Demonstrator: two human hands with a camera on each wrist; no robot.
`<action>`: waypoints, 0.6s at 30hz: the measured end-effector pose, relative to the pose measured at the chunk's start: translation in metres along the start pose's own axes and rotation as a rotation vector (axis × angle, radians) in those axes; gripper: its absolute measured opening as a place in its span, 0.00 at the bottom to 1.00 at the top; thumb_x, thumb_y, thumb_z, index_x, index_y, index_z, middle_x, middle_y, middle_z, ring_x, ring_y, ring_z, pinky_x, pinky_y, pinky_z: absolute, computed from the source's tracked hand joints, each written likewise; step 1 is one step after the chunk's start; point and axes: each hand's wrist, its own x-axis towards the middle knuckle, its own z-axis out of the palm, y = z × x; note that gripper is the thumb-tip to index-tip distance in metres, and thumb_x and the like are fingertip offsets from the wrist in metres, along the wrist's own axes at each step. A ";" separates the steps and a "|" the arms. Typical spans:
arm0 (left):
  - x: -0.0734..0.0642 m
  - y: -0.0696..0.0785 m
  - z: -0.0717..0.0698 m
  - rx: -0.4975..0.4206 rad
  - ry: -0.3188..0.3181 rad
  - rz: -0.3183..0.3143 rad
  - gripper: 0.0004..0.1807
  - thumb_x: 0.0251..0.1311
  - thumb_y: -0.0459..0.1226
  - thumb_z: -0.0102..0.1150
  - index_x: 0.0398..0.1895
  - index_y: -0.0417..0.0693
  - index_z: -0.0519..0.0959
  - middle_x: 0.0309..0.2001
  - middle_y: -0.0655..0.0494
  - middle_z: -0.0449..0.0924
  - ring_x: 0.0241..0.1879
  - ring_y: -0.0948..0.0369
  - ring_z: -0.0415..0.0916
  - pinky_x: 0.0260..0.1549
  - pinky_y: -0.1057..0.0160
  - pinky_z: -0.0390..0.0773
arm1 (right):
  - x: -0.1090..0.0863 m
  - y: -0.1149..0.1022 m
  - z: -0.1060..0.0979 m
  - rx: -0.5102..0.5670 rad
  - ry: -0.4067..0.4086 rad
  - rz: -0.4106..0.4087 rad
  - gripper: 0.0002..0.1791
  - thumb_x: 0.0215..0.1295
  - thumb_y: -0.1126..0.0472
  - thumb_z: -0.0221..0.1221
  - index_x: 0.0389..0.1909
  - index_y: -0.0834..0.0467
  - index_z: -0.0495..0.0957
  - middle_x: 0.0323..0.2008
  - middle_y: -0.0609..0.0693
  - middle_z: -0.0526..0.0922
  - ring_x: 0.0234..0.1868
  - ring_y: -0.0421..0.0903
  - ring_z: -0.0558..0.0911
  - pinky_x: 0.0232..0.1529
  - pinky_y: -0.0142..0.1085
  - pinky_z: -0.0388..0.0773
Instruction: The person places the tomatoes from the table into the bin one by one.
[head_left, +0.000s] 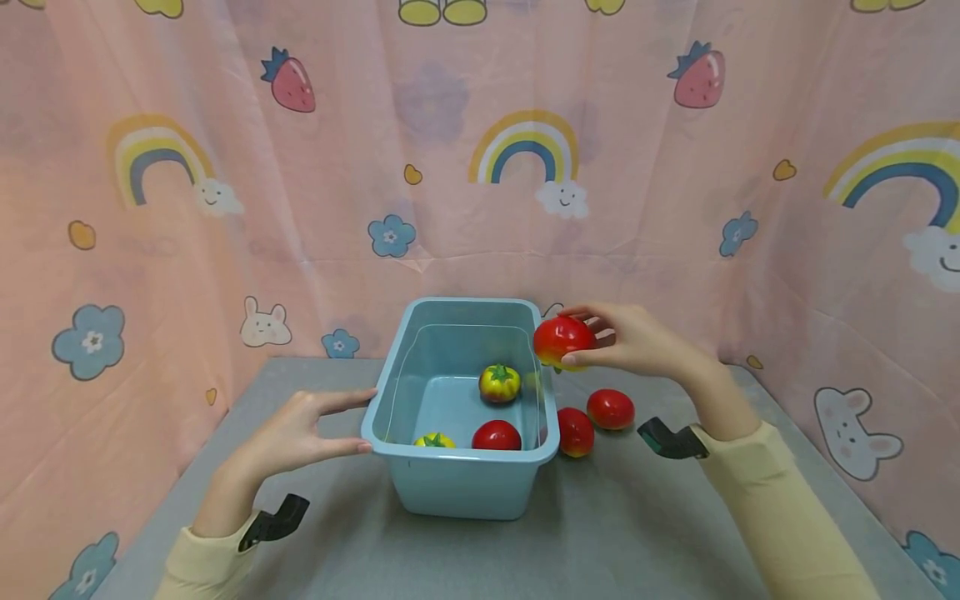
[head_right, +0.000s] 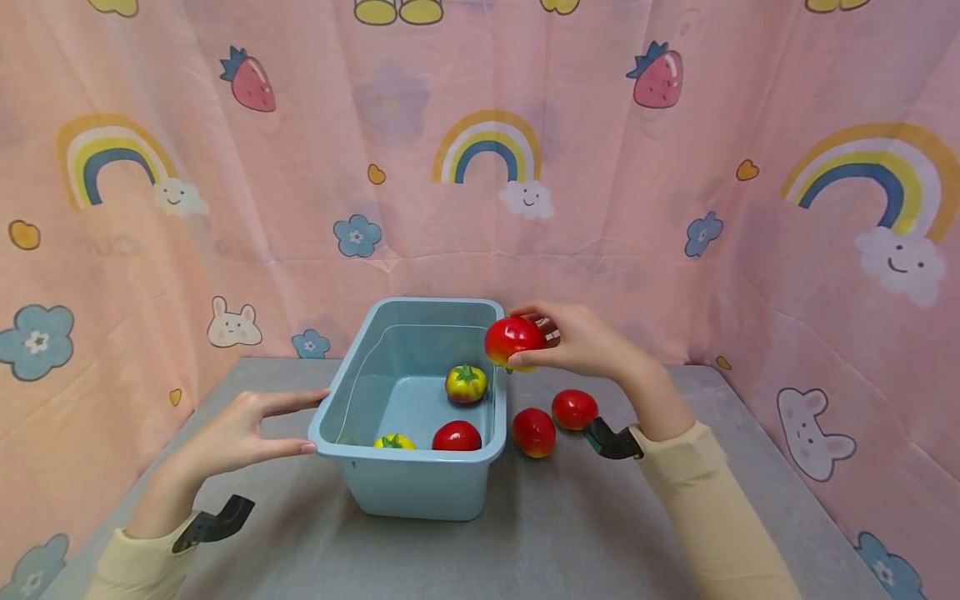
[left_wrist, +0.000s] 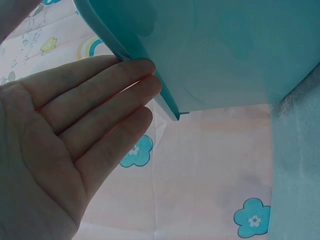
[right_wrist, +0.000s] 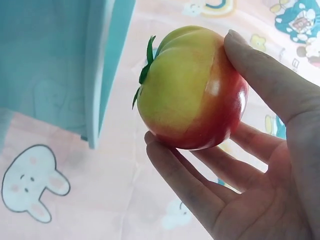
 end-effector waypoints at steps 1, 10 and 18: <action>0.000 0.000 0.000 0.001 -0.001 0.001 0.35 0.49 0.55 0.67 0.61 0.51 0.75 0.56 0.60 0.79 0.57 0.59 0.76 0.52 0.50 0.78 | 0.002 -0.002 0.000 0.002 -0.002 -0.012 0.36 0.49 0.50 0.71 0.60 0.54 0.71 0.52 0.53 0.79 0.50 0.52 0.80 0.45 0.43 0.83; 0.000 -0.001 0.000 -0.007 -0.001 -0.007 0.36 0.49 0.56 0.67 0.61 0.53 0.74 0.56 0.62 0.78 0.58 0.59 0.76 0.52 0.50 0.77 | 0.018 -0.016 0.002 -0.003 -0.026 -0.074 0.36 0.50 0.49 0.70 0.61 0.53 0.70 0.52 0.51 0.79 0.50 0.50 0.80 0.44 0.41 0.83; 0.000 -0.003 0.001 -0.010 -0.004 -0.012 0.36 0.49 0.57 0.67 0.61 0.53 0.74 0.56 0.62 0.78 0.58 0.59 0.75 0.53 0.50 0.77 | 0.032 -0.025 0.004 0.000 -0.038 -0.086 0.37 0.50 0.49 0.70 0.61 0.54 0.70 0.51 0.52 0.79 0.49 0.50 0.80 0.44 0.41 0.83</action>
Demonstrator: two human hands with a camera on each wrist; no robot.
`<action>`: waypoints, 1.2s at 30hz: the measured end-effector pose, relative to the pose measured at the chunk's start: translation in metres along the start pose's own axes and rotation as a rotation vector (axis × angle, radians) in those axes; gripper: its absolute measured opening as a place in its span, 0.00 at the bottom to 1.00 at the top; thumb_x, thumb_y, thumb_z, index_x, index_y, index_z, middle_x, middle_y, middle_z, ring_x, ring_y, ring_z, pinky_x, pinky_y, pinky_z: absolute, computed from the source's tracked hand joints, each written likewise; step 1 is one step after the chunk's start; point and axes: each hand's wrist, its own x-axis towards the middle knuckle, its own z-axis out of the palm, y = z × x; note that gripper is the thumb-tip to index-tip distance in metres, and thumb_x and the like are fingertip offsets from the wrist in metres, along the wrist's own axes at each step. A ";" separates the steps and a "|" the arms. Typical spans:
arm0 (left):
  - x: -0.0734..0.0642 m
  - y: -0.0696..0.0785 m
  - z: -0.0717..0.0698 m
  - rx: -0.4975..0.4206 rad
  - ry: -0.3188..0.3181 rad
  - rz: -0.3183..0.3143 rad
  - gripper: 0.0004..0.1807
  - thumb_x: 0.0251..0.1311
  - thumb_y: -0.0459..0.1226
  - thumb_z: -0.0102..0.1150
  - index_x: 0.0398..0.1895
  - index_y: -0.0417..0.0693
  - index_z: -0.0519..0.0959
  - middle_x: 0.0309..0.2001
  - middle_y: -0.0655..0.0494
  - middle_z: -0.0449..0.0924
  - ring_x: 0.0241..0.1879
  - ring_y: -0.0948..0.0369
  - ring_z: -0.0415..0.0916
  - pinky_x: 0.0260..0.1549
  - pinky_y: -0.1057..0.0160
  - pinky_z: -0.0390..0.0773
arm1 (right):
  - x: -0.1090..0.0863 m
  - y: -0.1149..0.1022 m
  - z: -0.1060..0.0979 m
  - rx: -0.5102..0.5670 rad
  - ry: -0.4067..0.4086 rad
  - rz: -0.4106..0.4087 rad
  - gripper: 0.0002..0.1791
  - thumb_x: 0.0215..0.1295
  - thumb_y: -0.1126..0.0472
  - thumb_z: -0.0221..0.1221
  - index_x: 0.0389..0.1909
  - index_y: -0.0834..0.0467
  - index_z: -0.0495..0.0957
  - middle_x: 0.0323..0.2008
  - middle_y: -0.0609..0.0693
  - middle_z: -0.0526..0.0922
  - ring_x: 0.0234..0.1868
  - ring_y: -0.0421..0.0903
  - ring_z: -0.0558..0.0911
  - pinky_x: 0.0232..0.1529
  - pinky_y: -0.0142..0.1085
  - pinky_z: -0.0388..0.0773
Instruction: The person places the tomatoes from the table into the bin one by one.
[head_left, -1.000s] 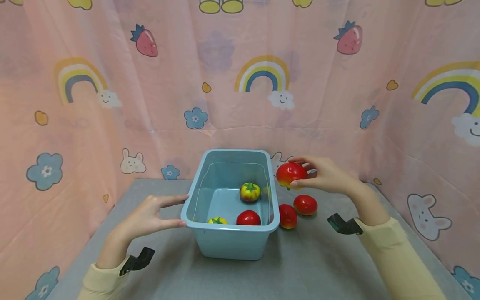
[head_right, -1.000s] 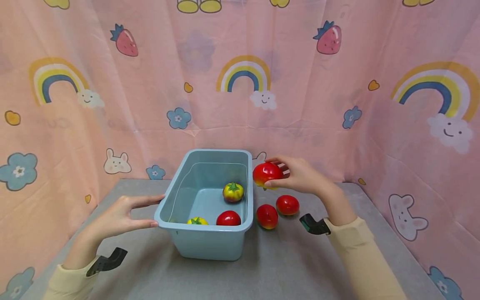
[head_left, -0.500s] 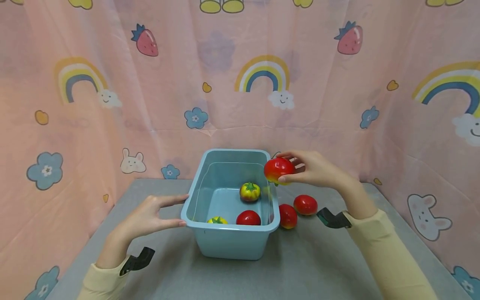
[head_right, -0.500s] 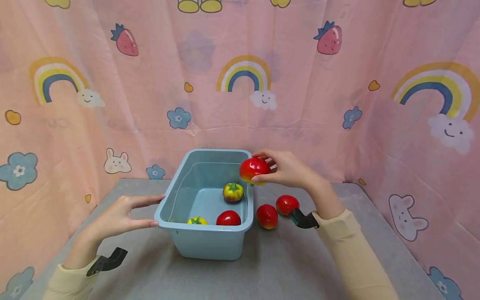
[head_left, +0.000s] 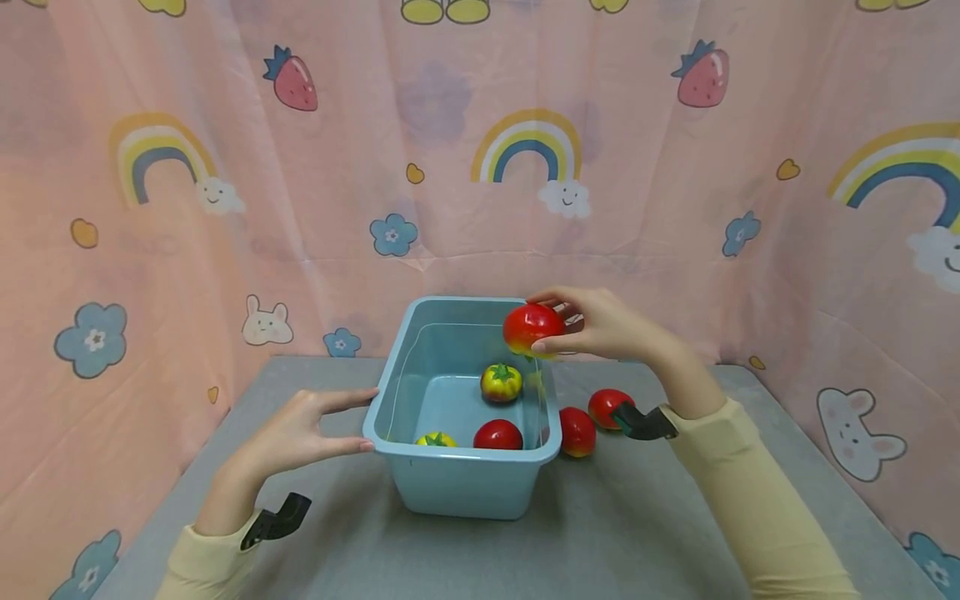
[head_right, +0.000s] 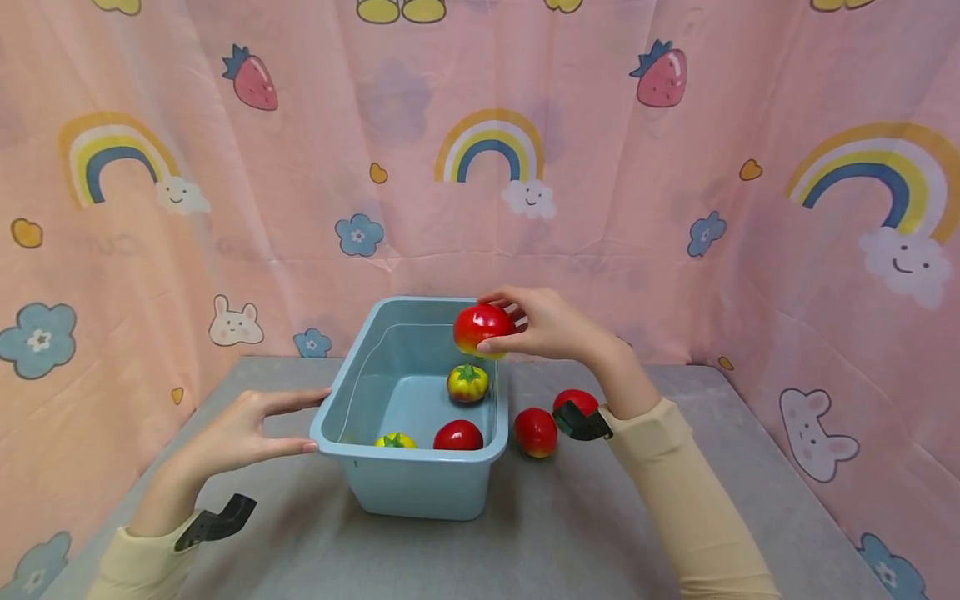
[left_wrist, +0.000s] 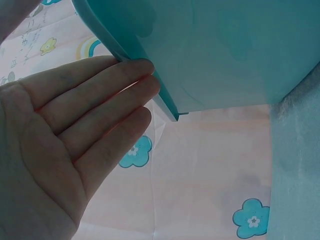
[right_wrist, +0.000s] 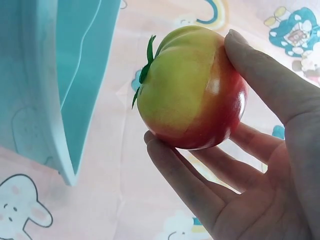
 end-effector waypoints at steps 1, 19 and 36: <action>0.000 0.000 0.000 -0.001 -0.001 0.000 0.36 0.49 0.56 0.67 0.61 0.53 0.74 0.57 0.62 0.78 0.58 0.59 0.75 0.53 0.50 0.77 | 0.002 -0.001 0.000 -0.002 -0.002 0.001 0.37 0.50 0.48 0.70 0.61 0.54 0.70 0.52 0.52 0.79 0.49 0.50 0.80 0.44 0.41 0.83; 0.000 0.000 -0.001 0.002 0.000 0.014 0.36 0.49 0.57 0.66 0.61 0.54 0.74 0.57 0.63 0.78 0.58 0.61 0.75 0.53 0.51 0.77 | 0.036 -0.019 0.007 -0.015 -0.078 -0.045 0.36 0.52 0.47 0.69 0.61 0.52 0.70 0.56 0.53 0.77 0.53 0.52 0.79 0.45 0.41 0.83; 0.000 -0.002 -0.001 0.006 0.004 0.014 0.36 0.49 0.57 0.66 0.62 0.54 0.74 0.56 0.63 0.78 0.58 0.61 0.75 0.54 0.51 0.76 | 0.065 -0.024 0.023 0.011 -0.158 -0.054 0.34 0.55 0.46 0.67 0.62 0.52 0.70 0.57 0.52 0.77 0.51 0.49 0.82 0.46 0.40 0.82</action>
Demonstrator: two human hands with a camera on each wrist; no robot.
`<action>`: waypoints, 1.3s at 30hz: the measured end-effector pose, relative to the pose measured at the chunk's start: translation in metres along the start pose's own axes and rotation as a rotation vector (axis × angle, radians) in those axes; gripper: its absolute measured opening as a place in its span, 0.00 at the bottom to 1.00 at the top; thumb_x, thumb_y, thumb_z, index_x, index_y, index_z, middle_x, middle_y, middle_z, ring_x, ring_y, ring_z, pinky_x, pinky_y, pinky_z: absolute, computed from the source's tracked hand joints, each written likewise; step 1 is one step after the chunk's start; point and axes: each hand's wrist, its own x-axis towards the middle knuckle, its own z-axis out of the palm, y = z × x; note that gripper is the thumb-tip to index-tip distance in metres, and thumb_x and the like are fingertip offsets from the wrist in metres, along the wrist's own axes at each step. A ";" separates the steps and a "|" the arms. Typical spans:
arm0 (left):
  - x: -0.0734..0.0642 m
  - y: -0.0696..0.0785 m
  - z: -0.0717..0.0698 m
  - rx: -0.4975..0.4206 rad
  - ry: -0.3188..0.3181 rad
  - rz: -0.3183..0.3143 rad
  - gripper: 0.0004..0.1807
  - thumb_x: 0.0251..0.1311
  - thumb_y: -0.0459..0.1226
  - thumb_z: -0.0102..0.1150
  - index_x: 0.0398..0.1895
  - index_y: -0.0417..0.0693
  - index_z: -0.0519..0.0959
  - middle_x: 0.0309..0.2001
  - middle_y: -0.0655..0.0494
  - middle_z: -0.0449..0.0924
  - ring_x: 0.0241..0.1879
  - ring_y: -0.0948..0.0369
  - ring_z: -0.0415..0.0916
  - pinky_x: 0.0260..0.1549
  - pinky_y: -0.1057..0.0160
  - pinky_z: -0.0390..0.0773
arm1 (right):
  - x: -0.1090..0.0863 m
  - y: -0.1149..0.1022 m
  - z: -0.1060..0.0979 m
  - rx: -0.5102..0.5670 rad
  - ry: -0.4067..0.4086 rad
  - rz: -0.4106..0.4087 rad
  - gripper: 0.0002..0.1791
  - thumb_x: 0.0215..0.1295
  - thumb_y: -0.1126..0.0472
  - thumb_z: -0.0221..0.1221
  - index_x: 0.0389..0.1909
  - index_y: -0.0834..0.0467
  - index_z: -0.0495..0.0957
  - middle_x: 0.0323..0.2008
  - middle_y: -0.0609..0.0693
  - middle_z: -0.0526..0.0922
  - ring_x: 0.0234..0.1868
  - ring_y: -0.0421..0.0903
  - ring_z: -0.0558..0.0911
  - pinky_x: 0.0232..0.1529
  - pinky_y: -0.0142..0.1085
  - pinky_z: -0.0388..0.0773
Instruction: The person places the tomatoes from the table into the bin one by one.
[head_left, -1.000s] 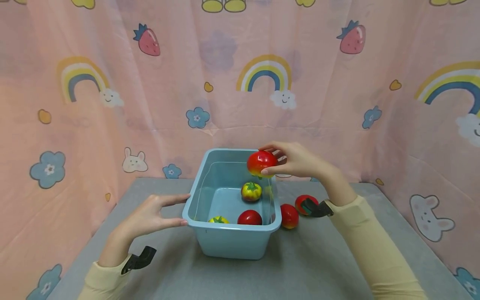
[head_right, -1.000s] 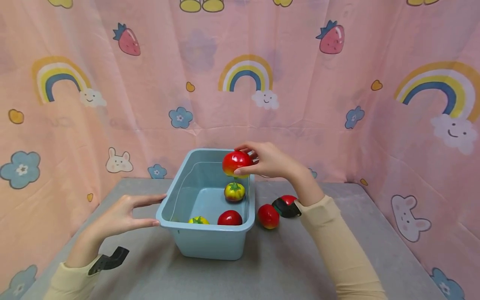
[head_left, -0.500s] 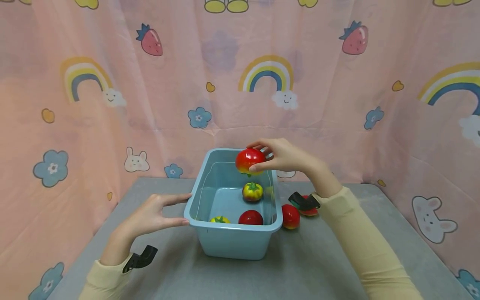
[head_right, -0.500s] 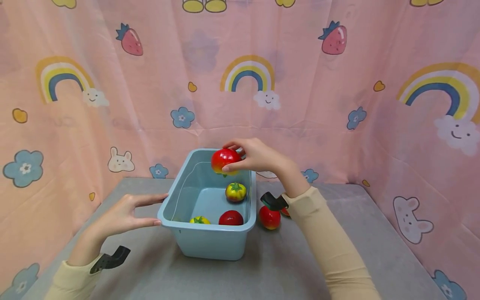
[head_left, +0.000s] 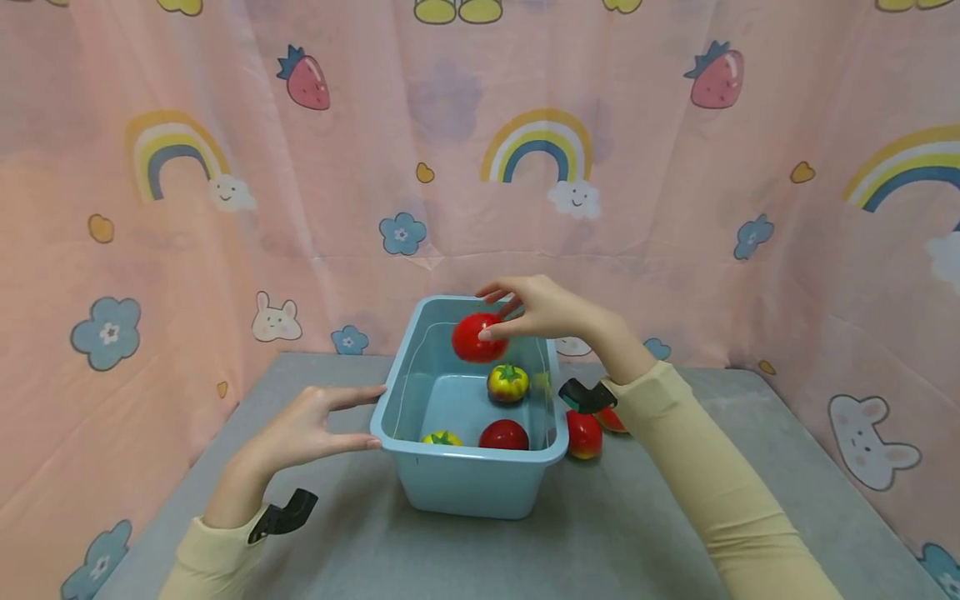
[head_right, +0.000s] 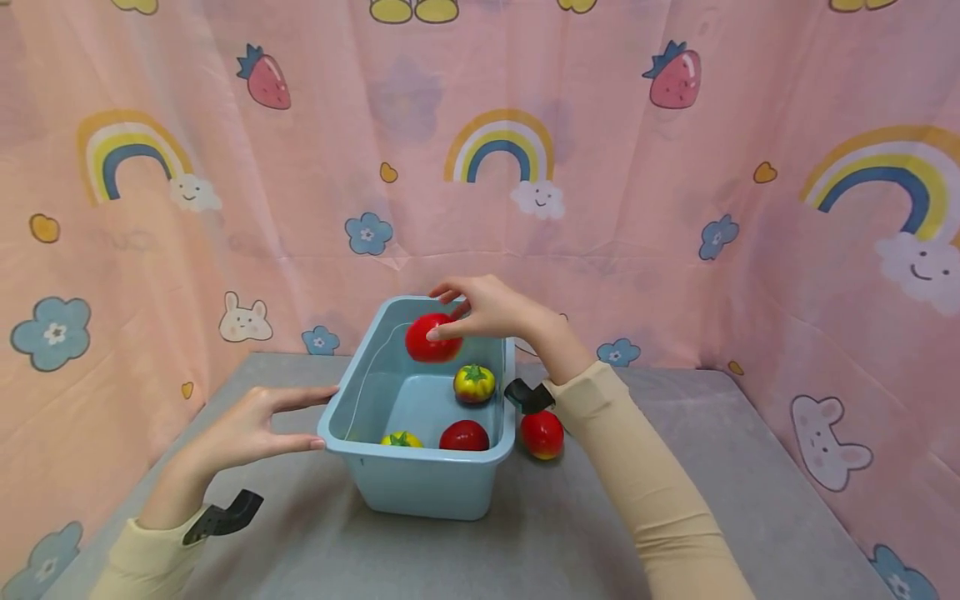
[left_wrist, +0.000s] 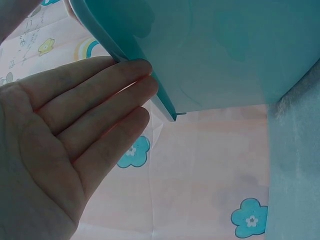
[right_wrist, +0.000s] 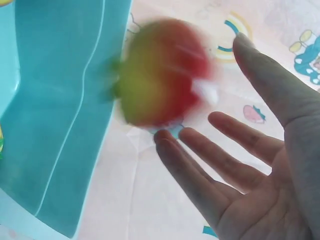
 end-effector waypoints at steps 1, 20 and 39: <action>0.000 0.000 0.000 -0.004 -0.002 -0.004 0.36 0.49 0.57 0.66 0.62 0.54 0.74 0.56 0.63 0.78 0.58 0.61 0.75 0.54 0.51 0.76 | 0.000 0.001 0.000 0.005 0.003 -0.006 0.34 0.55 0.46 0.67 0.62 0.52 0.70 0.57 0.52 0.78 0.50 0.48 0.82 0.46 0.40 0.82; 0.000 0.002 0.001 -0.032 -0.003 -0.012 0.36 0.49 0.55 0.67 0.62 0.52 0.74 0.57 0.60 0.78 0.58 0.57 0.76 0.52 0.49 0.77 | -0.049 0.016 -0.006 0.069 0.195 -0.052 0.27 0.56 0.52 0.67 0.58 0.53 0.74 0.53 0.51 0.80 0.47 0.47 0.84 0.48 0.43 0.81; -0.001 0.002 0.001 -0.019 -0.006 -0.017 0.35 0.50 0.56 0.67 0.62 0.54 0.74 0.57 0.61 0.78 0.58 0.58 0.76 0.52 0.49 0.77 | -0.097 0.046 0.001 0.072 0.301 0.014 0.28 0.56 0.55 0.67 0.58 0.54 0.73 0.53 0.54 0.80 0.49 0.50 0.83 0.45 0.42 0.82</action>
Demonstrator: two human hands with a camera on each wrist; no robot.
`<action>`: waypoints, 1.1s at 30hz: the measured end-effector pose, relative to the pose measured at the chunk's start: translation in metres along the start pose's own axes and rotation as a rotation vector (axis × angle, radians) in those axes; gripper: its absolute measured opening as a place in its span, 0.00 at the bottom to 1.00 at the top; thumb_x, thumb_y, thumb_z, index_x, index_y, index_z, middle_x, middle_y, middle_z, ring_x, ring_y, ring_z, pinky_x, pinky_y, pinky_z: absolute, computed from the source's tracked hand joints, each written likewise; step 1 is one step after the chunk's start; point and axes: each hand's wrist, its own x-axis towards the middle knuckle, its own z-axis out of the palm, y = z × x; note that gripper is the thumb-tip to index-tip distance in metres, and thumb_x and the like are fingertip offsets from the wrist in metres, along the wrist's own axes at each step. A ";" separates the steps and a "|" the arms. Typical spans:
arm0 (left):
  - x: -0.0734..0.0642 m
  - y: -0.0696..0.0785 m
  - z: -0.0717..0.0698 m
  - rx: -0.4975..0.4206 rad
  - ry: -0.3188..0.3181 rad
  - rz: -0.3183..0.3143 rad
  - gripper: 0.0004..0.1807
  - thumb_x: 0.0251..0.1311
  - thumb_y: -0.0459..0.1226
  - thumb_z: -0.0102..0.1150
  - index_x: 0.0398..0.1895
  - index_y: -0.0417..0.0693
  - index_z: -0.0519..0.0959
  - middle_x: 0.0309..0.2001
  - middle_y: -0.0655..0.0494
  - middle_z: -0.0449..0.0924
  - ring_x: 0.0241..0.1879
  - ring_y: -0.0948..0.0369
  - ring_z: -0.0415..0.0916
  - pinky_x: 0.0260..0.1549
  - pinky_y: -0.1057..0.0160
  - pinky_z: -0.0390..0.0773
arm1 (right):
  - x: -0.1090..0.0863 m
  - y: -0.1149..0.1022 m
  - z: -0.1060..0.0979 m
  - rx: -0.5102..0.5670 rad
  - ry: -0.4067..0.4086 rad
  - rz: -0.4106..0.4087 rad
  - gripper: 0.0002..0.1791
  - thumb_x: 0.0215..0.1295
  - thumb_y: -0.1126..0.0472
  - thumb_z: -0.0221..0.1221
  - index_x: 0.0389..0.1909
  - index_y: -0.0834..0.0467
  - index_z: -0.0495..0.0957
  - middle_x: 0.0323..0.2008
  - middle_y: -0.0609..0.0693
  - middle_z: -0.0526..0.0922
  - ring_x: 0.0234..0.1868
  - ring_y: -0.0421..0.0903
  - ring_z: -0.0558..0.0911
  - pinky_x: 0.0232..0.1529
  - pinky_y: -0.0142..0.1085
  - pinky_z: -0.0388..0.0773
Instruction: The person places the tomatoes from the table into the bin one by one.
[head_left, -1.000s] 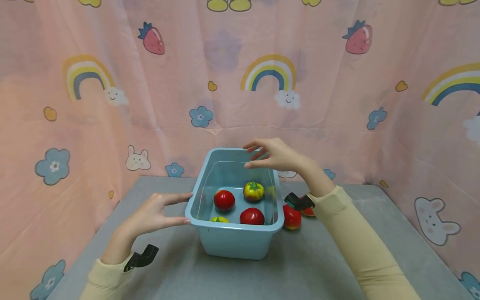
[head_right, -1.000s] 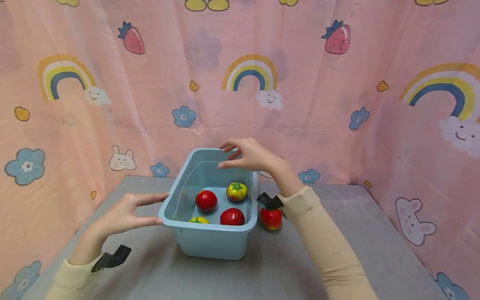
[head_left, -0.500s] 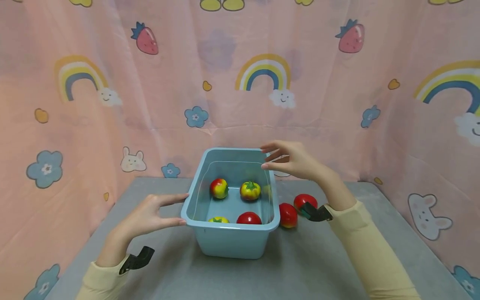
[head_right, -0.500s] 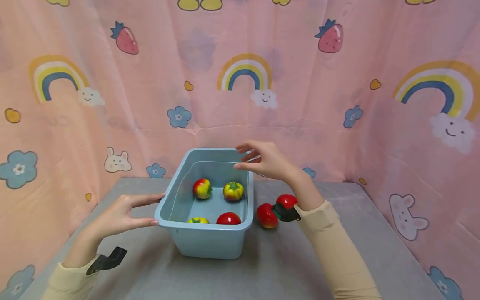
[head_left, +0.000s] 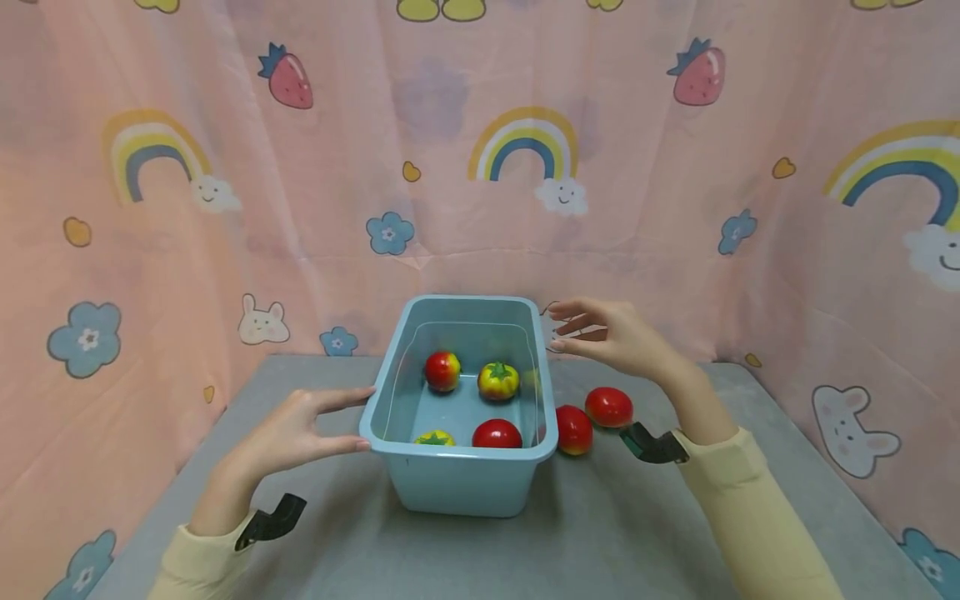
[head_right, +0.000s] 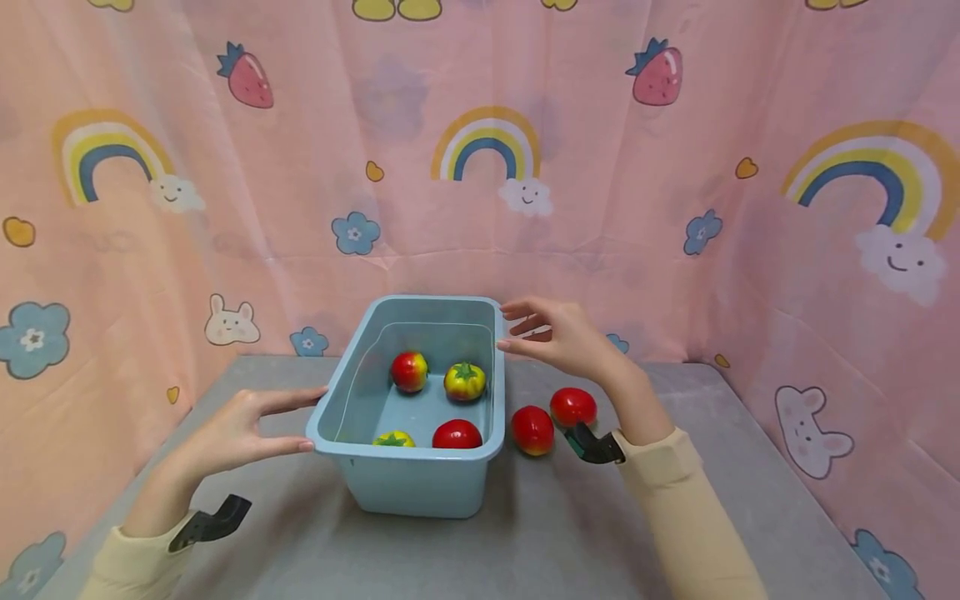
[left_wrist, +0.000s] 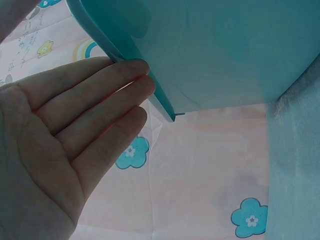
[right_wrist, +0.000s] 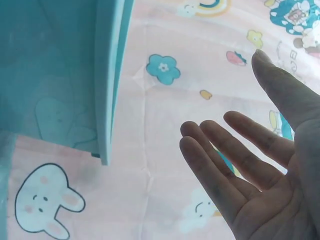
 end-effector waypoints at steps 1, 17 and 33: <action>0.000 0.000 0.000 0.003 0.001 0.000 0.35 0.50 0.56 0.67 0.62 0.54 0.74 0.57 0.61 0.78 0.57 0.58 0.76 0.51 0.49 0.78 | -0.002 0.002 0.000 0.002 0.003 0.005 0.28 0.56 0.55 0.67 0.58 0.54 0.73 0.53 0.54 0.80 0.49 0.51 0.83 0.45 0.42 0.82; 0.000 0.001 0.000 0.000 0.005 0.005 0.35 0.51 0.54 0.67 0.62 0.52 0.74 0.57 0.59 0.78 0.57 0.55 0.76 0.51 0.46 0.77 | -0.025 0.030 0.011 0.010 0.013 0.111 0.27 0.57 0.51 0.66 0.57 0.54 0.74 0.53 0.54 0.80 0.49 0.51 0.83 0.44 0.42 0.82; -0.001 -0.002 0.002 0.001 0.009 0.010 0.34 0.51 0.54 0.67 0.62 0.54 0.74 0.57 0.59 0.78 0.57 0.56 0.76 0.50 0.46 0.77 | -0.046 0.052 0.022 0.000 0.010 0.184 0.28 0.59 0.48 0.64 0.59 0.55 0.73 0.53 0.55 0.80 0.50 0.54 0.83 0.47 0.47 0.81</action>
